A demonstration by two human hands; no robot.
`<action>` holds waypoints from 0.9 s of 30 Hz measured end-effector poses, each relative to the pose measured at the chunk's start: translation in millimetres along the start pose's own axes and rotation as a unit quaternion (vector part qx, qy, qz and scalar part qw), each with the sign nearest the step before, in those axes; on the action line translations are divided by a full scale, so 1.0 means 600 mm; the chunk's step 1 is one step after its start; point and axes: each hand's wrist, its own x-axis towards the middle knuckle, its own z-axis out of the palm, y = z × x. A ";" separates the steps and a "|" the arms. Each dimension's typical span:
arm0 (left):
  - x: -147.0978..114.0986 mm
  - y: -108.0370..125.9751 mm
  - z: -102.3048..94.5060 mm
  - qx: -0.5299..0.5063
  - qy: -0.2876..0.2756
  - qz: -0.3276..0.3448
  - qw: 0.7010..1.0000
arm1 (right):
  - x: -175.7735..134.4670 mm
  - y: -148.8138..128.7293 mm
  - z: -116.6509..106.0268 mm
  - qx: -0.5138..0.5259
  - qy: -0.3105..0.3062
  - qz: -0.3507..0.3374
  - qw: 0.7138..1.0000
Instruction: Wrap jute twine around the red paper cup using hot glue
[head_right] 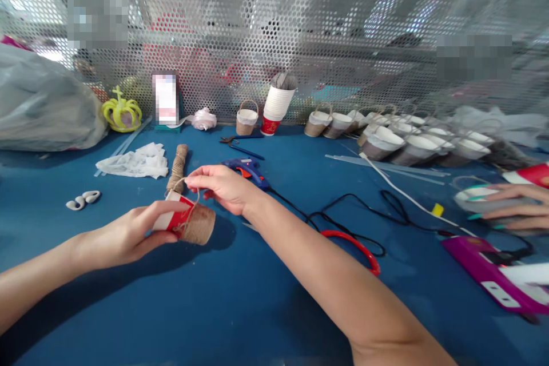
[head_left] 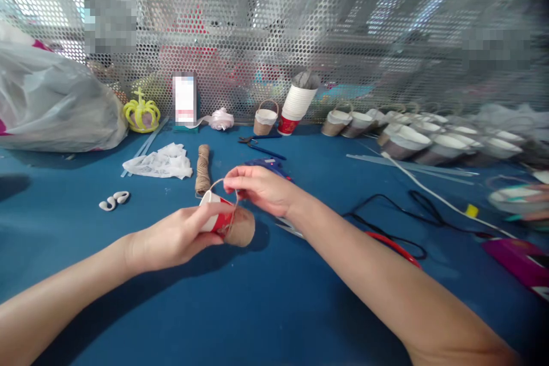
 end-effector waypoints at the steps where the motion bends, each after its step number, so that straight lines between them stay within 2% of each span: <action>1: -0.001 -0.001 -0.002 -0.019 0.008 -0.027 0.999 | -0.003 -0.005 -0.002 0.010 0.008 -0.012 1.000; 5: -0.002 -0.008 -0.004 -0.098 0.037 -0.093 0.990 | -0.017 -0.025 -0.007 0.041 0.016 -0.046 0.998; 12: 0.003 -0.007 -0.001 -0.205 0.058 -0.109 0.971 | -0.022 -0.033 -0.008 0.038 0.032 -0.070 0.996; 17: 0.000 -0.003 -0.002 -0.201 0.050 -0.089 0.974 | -0.017 -0.025 -0.004 0.023 0.066 -0.049 0.996; 27: -0.002 0.006 -0.006 -0.124 0.045 -0.054 0.990 | -0.006 -0.007 -0.003 0.013 0.056 -0.005 0.998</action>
